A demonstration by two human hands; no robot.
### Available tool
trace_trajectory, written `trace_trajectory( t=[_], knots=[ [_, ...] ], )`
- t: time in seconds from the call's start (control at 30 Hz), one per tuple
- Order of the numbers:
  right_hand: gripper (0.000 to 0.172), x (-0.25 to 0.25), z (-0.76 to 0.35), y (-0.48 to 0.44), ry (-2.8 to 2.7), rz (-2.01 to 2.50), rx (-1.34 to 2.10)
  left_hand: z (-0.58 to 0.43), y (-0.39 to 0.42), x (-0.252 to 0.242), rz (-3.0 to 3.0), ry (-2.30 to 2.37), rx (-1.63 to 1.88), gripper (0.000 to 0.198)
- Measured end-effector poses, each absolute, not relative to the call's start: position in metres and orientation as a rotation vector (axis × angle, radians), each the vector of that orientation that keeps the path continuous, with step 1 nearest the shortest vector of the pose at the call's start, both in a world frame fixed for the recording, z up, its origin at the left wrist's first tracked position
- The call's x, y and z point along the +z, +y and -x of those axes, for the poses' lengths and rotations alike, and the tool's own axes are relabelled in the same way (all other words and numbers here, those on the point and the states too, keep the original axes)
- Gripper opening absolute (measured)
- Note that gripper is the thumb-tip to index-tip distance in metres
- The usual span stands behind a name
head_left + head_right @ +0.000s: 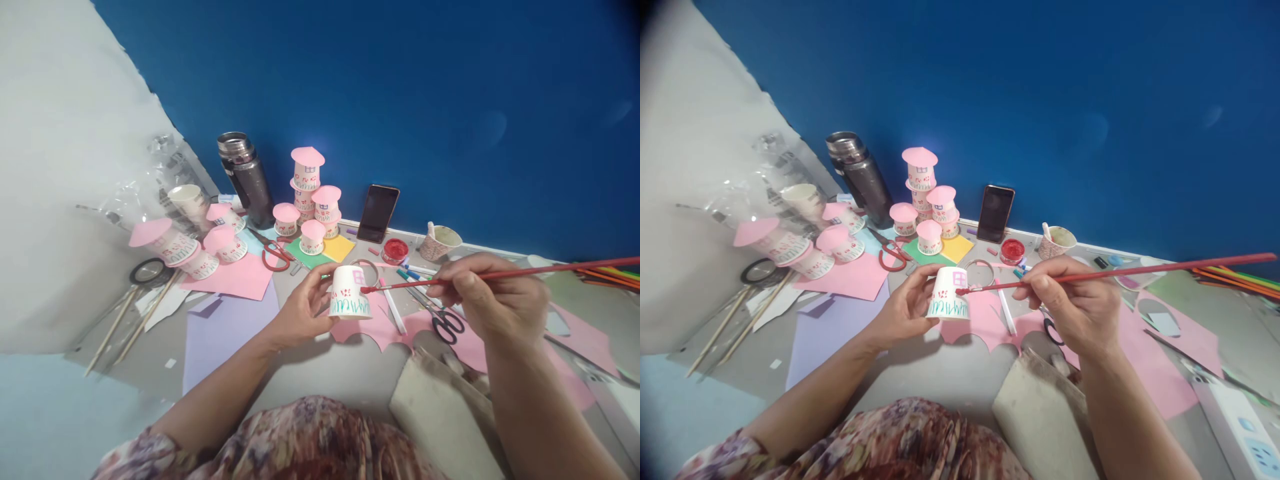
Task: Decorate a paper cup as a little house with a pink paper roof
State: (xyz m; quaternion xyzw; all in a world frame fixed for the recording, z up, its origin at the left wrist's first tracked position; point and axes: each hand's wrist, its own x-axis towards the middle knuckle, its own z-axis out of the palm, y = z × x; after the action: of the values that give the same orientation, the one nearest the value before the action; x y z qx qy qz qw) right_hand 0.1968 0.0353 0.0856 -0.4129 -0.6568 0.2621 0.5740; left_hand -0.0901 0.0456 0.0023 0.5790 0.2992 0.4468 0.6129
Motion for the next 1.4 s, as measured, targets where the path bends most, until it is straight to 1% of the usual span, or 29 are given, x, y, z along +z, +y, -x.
trace_trajectory(
  t=[0.23, 0.47, 0.63, 1.2, 1.4],
  knots=[
    [0.024, 0.0876, -0.1917, 0.0337, -1.55, 0.975, 0.654, 0.0897, 0.0442, 0.0021, -1.314, 0.67, 1.015, 0.075],
    [0.024, 0.0904, -0.1947, 0.0324, -1.483, 1.03, 0.627, 0.0891, 0.045, 0.004, -1.308, 0.68, 1.021, 0.075],
    [0.025, 0.0904, -0.1912, 0.0322, -1.531, 1.002, 0.632, 0.0893, 0.0439, 0.0042, -1.312, 0.664, 1.008, 0.072],
    [0.023, 0.087, -0.1928, 0.035, -1.549, 0.984, 0.646, 0.0886, 0.045, 0.0035, -1.279, 0.609, 1.014, 0.072],
    [0.02, 0.0872, -0.1966, 0.0364, -1.477, 0.897, 0.66, 0.0876, 0.0439, 0.0047, -1.204, 0.569, 1.025, 0.072]
  ],
)
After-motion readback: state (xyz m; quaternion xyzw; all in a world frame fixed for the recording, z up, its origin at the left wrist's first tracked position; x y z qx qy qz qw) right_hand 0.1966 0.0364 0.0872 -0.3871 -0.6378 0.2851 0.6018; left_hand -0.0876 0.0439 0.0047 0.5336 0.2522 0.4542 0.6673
